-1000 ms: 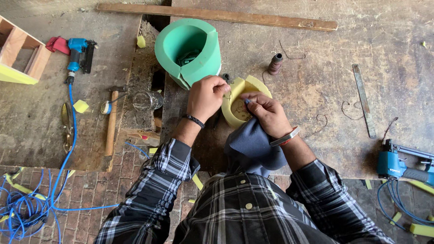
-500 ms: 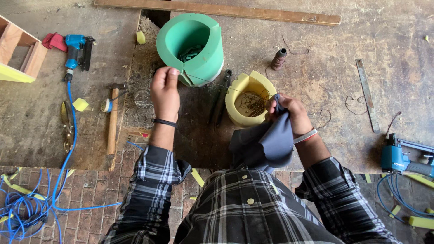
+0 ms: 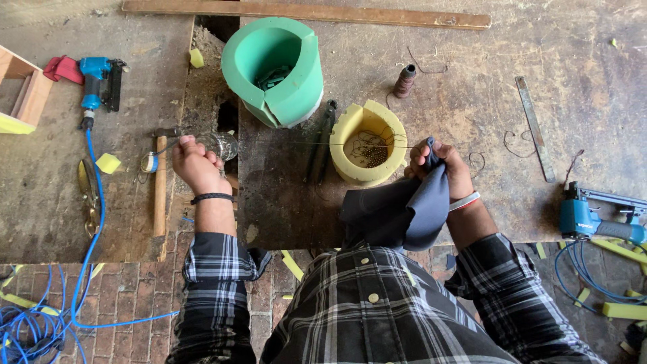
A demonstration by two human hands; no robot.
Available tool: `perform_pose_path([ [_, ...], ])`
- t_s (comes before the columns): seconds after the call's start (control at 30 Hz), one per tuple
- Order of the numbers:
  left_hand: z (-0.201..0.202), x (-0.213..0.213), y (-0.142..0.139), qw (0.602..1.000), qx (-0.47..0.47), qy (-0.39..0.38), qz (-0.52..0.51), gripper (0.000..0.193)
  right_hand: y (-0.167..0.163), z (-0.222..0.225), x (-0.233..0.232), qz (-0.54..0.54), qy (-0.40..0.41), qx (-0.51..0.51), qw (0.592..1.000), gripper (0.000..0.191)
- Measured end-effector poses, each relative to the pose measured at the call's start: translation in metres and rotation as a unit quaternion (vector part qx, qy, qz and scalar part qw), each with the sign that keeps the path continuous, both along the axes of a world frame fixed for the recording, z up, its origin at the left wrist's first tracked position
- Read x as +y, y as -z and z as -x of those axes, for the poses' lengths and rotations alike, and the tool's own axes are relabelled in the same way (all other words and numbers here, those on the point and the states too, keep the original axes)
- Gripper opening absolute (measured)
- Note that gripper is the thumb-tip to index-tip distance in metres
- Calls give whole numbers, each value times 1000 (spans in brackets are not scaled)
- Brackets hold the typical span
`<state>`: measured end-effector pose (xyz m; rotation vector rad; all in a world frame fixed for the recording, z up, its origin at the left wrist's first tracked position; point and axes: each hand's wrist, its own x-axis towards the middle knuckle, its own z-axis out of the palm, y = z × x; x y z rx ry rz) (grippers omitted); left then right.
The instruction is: The person staples dark fabric onto a wooden frame using a pneumatic staple gun, then cuts and hand-sews a separate fabric piece with a needle and thread. The person also briefly handles a smartphone and a ruler during the process.
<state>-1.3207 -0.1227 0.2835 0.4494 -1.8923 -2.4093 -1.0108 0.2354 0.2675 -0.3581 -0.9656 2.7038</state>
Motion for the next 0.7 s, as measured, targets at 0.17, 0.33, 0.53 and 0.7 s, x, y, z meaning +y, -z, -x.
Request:
perform_pose_path([
  [0.17,-16,12,-5,929,143,70,335,19,-14,-3,-8,-99,12,-33,995,27],
  [0.33,-111,97,-18,847,215,424,236,38,-28,4,-24,-179,-51,-41,982,26],
  [0.53,-175,149,-23,801,204,539,159,16,-38,8,-42,-216,-66,-42,973,25],
  [0.7,-171,139,-41,854,175,483,77,13,-34,-7,-45,-162,-18,-75,984,23],
])
